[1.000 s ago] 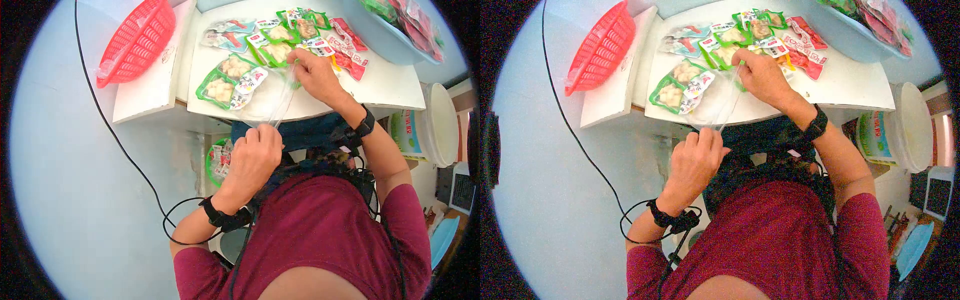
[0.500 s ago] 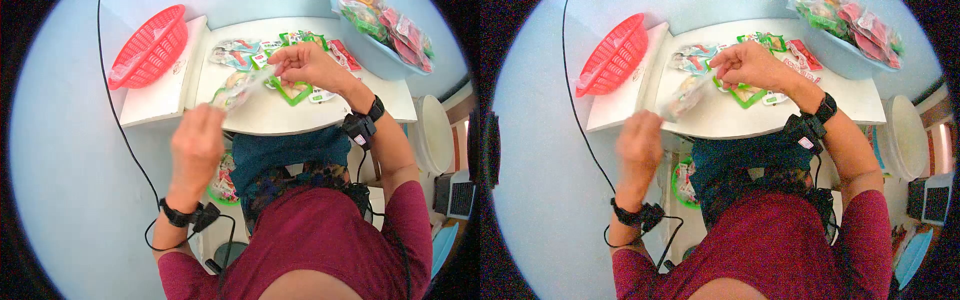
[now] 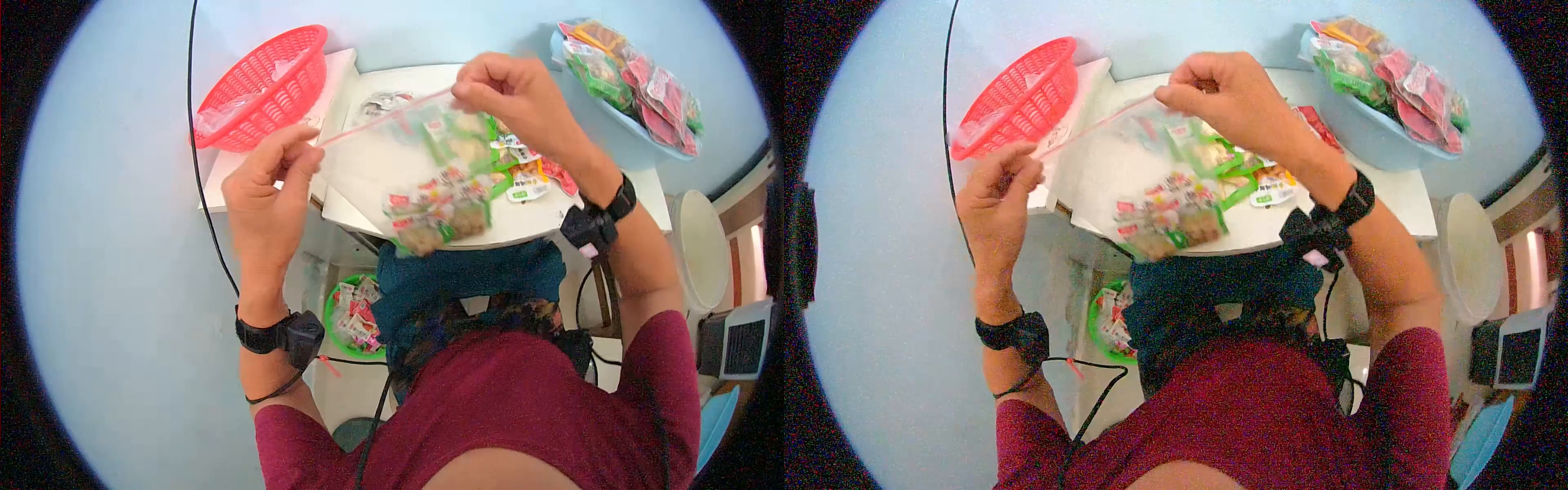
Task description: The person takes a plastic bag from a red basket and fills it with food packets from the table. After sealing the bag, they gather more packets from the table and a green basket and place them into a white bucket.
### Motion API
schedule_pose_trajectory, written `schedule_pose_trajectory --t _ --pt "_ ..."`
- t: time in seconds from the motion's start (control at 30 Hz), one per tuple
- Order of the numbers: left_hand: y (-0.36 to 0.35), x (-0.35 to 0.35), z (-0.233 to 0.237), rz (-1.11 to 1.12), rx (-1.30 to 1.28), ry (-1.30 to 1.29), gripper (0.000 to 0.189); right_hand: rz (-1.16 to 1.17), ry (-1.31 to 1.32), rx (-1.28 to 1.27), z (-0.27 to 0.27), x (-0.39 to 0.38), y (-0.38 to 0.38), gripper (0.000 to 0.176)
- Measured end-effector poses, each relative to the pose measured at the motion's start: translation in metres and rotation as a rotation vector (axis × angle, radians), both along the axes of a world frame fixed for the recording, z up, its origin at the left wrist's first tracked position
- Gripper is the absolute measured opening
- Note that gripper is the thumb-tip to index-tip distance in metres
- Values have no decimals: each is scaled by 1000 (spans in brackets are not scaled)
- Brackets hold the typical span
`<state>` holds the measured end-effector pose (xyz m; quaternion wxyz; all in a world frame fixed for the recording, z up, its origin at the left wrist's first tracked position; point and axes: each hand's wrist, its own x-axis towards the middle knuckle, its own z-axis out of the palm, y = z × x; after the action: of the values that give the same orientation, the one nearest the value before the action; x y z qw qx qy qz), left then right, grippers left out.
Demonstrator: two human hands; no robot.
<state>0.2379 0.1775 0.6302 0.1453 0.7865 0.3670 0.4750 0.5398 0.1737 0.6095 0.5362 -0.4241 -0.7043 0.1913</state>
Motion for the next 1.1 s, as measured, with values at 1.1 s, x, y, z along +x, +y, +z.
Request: schedule_pose_trajectory --t 1.1 --pt "-2 80 4 -180 227 286 20 99 348 -55 -25 -3 -33 18"
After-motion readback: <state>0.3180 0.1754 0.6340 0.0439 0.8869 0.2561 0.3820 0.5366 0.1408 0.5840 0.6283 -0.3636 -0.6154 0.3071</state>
